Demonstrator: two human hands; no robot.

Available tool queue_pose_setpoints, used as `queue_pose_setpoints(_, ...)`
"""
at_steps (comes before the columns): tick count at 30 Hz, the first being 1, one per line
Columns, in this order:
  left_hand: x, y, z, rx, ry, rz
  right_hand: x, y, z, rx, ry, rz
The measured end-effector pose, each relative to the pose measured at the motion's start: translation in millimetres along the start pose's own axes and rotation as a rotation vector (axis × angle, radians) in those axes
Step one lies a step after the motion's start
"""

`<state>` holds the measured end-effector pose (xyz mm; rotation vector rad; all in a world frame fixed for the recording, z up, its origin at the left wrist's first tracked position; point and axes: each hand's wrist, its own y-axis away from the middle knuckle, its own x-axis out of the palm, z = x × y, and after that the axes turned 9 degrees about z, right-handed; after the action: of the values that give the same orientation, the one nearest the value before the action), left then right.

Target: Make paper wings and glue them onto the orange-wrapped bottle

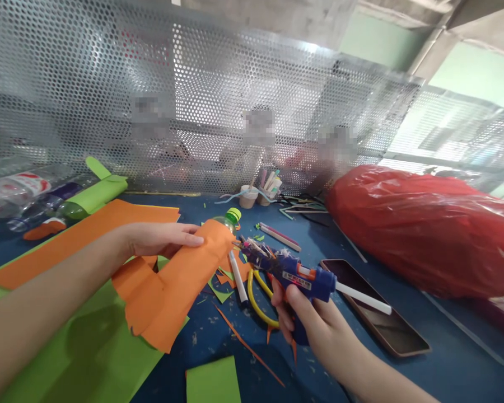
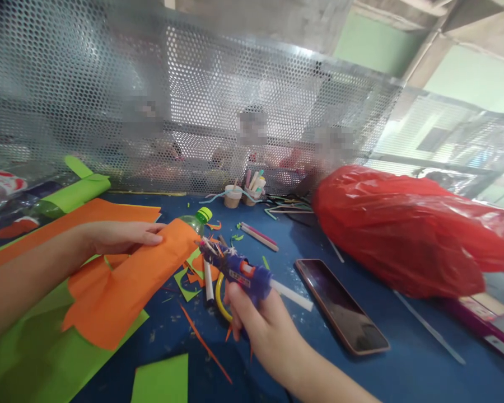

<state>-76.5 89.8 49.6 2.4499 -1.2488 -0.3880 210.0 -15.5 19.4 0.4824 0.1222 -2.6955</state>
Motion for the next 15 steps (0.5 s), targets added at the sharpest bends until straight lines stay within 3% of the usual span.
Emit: queue_pose_setpoints(15,-2.3,-1,4,0.014,0.052,0.028,0,6,-12,-0.02,0.105,-0.002)
